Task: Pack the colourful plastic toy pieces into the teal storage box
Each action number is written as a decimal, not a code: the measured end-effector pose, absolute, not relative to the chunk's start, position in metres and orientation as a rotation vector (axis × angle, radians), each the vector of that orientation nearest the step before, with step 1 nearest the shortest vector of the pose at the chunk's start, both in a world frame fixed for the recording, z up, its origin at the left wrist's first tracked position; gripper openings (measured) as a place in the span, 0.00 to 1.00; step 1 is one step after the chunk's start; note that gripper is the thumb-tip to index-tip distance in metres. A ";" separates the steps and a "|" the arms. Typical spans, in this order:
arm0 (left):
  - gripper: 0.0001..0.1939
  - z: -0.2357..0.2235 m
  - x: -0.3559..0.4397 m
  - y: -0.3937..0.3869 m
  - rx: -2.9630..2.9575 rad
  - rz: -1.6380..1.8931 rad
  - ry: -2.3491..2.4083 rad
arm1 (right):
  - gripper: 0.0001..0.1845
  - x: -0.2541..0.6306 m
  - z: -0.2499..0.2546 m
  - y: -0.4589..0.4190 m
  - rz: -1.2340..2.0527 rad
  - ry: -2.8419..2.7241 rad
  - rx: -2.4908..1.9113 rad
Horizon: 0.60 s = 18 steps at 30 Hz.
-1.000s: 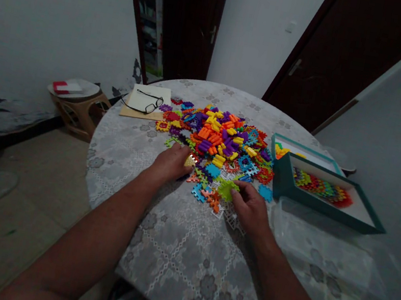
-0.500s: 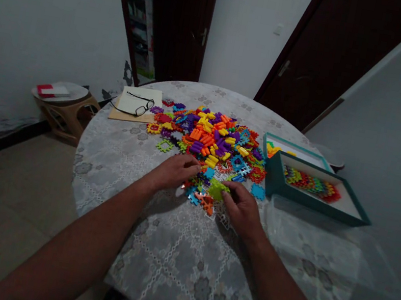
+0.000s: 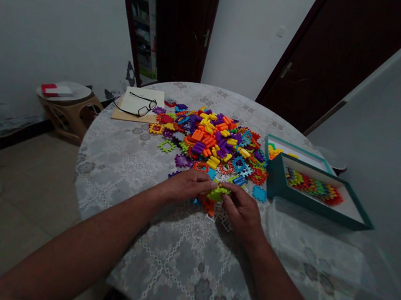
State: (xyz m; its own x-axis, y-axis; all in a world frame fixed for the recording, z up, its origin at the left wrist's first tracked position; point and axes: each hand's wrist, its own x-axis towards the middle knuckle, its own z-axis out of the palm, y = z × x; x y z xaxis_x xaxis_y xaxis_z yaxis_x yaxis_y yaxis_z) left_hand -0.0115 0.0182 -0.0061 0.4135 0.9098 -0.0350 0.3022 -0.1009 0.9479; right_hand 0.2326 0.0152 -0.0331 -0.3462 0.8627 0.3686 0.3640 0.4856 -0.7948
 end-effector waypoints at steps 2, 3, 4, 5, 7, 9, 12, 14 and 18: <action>0.23 -0.006 -0.010 0.017 1.685 0.713 1.069 | 0.17 0.232 -0.036 0.015 0.814 -1.883 -1.089; 0.20 -0.005 -0.009 0.015 1.725 0.714 1.079 | 0.17 0.230 -0.037 0.015 0.826 -1.859 -1.114; 0.17 -0.006 -0.007 0.014 1.781 0.719 1.103 | 0.18 0.229 -0.039 0.015 0.841 -1.837 -1.126; 0.14 -0.006 -0.006 0.012 1.850 0.732 1.141 | 0.18 0.227 -0.041 0.015 0.860 -1.817 -1.130; 0.09 -0.006 -0.005 0.010 1.992 0.755 1.225 | 0.19 0.223 -0.043 0.013 0.917 -1.787 -1.126; 0.05 -0.005 -0.007 0.010 2.069 0.754 1.268 | 0.22 0.219 -0.043 0.011 0.988 -1.767 -1.118; 0.04 0.000 -0.022 0.018 1.991 0.843 1.341 | 0.27 0.215 -0.037 0.010 1.021 -1.756 -1.130; 0.04 0.004 -0.039 0.028 1.891 0.965 1.446 | 0.23 0.214 -0.031 0.014 0.904 -1.806 -1.122; 0.08 0.011 -0.075 0.044 1.632 1.200 1.575 | 0.16 0.207 -0.024 0.037 0.605 -2.040 -1.079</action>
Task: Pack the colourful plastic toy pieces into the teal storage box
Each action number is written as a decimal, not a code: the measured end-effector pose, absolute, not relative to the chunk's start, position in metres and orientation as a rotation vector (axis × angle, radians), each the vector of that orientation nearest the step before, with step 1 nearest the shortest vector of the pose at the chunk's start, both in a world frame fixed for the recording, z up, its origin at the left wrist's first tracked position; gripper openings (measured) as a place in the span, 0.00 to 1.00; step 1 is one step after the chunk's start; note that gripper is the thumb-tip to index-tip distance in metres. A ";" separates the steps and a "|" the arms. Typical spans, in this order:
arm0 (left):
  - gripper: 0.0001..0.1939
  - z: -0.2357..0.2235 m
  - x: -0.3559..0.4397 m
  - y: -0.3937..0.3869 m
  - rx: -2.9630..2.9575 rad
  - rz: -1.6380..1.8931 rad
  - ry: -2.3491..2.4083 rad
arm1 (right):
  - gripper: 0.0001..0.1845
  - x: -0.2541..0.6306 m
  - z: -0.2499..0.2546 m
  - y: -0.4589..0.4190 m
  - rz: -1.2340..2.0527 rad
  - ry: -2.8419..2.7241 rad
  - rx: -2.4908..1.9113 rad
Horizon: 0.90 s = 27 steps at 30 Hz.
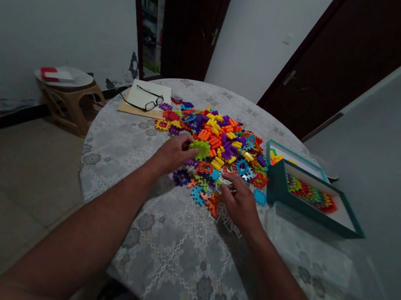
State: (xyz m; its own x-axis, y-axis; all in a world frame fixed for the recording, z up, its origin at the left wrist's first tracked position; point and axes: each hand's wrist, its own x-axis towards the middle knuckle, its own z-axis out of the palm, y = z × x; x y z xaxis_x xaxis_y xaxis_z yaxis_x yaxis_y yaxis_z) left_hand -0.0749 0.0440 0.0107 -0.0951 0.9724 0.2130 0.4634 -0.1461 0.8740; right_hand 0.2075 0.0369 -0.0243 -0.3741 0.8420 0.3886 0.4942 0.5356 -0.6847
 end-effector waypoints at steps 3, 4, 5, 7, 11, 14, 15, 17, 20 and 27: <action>0.11 0.010 -0.091 0.049 1.471 1.321 1.630 | 0.18 0.193 -0.026 0.058 0.412 -2.201 -1.089; 0.12 0.009 -0.094 0.049 1.437 1.348 1.632 | 0.19 0.187 -0.028 0.065 0.347 -2.260 -1.089; 0.12 0.007 -0.096 0.050 1.412 1.367 1.621 | 0.19 0.181 -0.029 0.070 0.291 -2.323 -1.093; 0.11 0.004 -0.098 0.051 1.389 1.379 1.572 | 0.18 0.171 -0.032 0.077 0.217 -2.447 -1.124; 0.10 -0.001 -0.098 0.052 1.412 1.333 1.452 | 0.13 0.165 -0.035 0.079 0.184 -2.515 -1.143; 0.08 0.001 -0.097 0.050 1.510 1.249 1.358 | 0.12 0.172 -0.035 0.075 0.227 -2.404 -1.053; 0.08 0.002 -0.096 0.049 1.561 1.222 1.313 | 0.13 0.176 -0.033 0.074 0.247 -2.341 -1.040; 0.08 0.006 -0.091 0.045 1.668 1.170 1.236 | 0.15 0.183 -0.029 0.070 0.303 -2.209 -1.067; 0.08 0.009 -0.080 0.039 1.794 1.071 1.199 | 0.17 0.192 -0.022 0.063 0.418 -2.093 -1.163; 0.06 -0.003 -0.057 0.035 1.986 0.894 1.251 | 0.18 0.194 -0.022 0.050 0.532 -2.082 -1.056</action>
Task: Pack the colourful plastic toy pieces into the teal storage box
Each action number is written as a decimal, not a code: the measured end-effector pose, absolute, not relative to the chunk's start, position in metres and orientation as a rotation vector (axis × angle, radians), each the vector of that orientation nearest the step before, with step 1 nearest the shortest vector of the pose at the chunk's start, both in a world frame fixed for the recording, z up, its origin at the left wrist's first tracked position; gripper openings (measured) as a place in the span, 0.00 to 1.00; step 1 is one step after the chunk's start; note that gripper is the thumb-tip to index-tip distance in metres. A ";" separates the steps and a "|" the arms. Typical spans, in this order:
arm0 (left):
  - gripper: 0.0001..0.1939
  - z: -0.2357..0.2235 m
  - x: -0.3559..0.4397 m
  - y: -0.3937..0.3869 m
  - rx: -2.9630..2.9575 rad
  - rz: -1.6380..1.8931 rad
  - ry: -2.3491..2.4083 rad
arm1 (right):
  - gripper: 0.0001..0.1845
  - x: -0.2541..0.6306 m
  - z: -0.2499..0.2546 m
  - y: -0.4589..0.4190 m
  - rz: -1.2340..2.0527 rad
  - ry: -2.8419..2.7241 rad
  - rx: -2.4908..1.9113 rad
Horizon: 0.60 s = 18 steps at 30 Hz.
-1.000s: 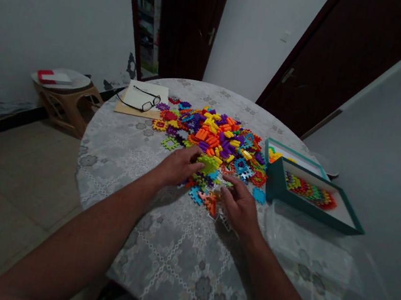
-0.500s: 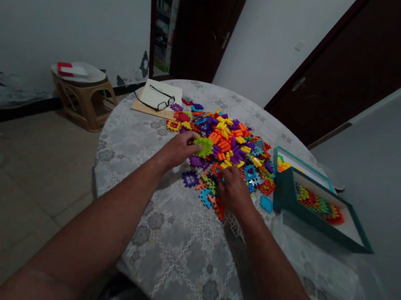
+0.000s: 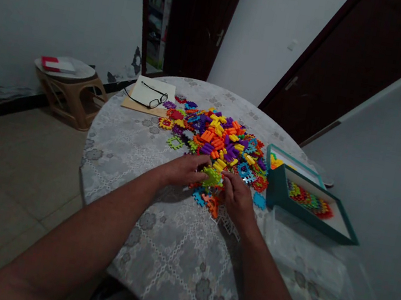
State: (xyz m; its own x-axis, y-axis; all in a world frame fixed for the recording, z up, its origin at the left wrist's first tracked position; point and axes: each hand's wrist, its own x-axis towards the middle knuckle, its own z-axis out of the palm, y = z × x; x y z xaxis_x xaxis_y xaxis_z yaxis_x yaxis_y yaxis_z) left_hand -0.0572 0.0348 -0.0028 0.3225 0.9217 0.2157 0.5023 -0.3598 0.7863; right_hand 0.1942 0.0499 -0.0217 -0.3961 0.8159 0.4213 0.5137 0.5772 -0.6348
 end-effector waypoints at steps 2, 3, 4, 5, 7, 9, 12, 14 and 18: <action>0.06 -0.010 -0.054 0.036 2.032 0.873 1.265 | 0.19 0.193 -0.025 0.050 0.554 -2.105 -1.007; 0.06 -0.013 -0.053 0.037 2.059 0.866 1.263 | 0.20 0.193 -0.026 0.050 0.567 -2.126 -0.982; 0.06 -0.016 -0.052 0.038 2.083 0.862 1.260 | 0.20 0.192 -0.026 0.050 0.575 -2.144 -0.960; 0.06 -0.018 -0.051 0.039 2.102 0.860 1.255 | 0.21 0.192 -0.027 0.049 0.582 -2.156 -0.943; 0.10 -0.020 -0.050 0.039 2.103 0.872 1.257 | 0.21 0.192 -0.027 0.049 0.592 -2.142 -0.956; 0.15 -0.021 -0.049 0.038 2.076 0.882 1.274 | 0.20 0.192 -0.026 0.047 0.597 -2.083 -1.026; 0.21 -0.020 -0.048 0.037 2.107 0.882 1.284 | 0.15 0.190 -0.025 0.045 0.632 -2.029 -1.103; 0.20 -0.021 -0.048 0.037 2.195 0.856 1.278 | 0.14 0.188 -0.024 0.043 0.670 -2.043 -1.086; 0.14 -0.023 -0.052 0.039 2.342 0.755 1.320 | 0.16 0.186 -0.024 0.040 0.686 -2.080 -1.009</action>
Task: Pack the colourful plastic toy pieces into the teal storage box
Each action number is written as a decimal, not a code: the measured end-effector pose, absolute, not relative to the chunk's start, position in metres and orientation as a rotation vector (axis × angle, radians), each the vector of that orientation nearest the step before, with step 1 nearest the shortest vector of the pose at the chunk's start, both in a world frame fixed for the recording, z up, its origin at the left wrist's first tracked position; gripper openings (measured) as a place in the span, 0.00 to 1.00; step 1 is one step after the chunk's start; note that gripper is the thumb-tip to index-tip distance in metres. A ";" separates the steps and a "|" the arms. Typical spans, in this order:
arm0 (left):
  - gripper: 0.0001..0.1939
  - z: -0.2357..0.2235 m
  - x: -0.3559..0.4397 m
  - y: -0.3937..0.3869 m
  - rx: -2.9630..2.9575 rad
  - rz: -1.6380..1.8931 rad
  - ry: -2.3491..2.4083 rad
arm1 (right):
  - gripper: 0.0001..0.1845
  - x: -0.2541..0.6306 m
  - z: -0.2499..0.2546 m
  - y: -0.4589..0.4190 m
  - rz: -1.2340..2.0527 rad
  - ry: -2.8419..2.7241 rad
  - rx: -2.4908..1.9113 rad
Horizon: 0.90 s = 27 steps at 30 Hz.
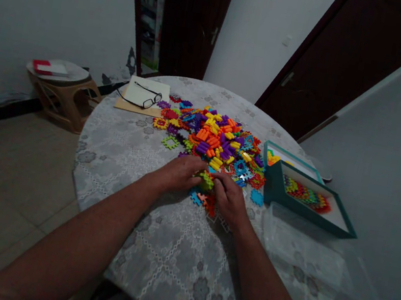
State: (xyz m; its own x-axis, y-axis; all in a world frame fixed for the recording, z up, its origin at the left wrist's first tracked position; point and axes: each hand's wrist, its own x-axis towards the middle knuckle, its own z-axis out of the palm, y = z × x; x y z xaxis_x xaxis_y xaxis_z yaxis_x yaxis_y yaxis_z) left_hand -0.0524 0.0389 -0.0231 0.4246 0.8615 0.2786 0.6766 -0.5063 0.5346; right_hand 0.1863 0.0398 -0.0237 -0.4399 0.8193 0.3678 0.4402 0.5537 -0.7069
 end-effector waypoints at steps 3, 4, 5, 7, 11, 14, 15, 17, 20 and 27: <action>0.13 -0.023 -0.054 0.040 2.351 0.749 1.324 | 0.16 0.185 -0.026 0.039 0.647 -2.112 -1.002; 0.13 -0.023 -0.054 0.040 2.345 0.752 1.314 | 0.17 0.184 -0.027 0.039 0.620 -2.127 -1.012; 0.13 -0.024 -0.053 0.040 2.339 0.760 1.304 | 0.17 0.183 -0.028 0.039 0.588 -2.141 -1.023; 0.15 -0.026 -0.051 0.040 2.323 0.785 1.288 | 0.18 0.179 -0.029 0.040 0.523 -2.164 -1.028; 0.18 -0.034 -0.047 0.042 2.289 0.841 1.247 | 0.19 0.172 -0.027 0.041 0.407 -2.199 -1.046; 0.19 -0.041 -0.046 0.046 2.296 0.886 1.219 | 0.19 0.169 -0.025 0.042 0.377 -2.220 -1.085; 0.19 -0.042 -0.046 0.046 2.298 0.901 1.217 | 0.18 0.168 -0.025 0.042 0.383 -2.221 -1.090; 0.17 -0.042 -0.046 0.046 2.301 0.919 1.209 | 0.18 0.167 -0.026 0.042 0.407 -2.222 -1.074; 0.13 -0.037 -0.047 0.044 2.300 0.941 1.189 | 0.19 0.167 -0.028 0.041 0.479 -2.177 -0.994; 0.10 -0.020 -0.067 0.049 2.176 1.004 1.386 | 0.18 0.190 -0.034 0.057 0.498 -1.982 -1.060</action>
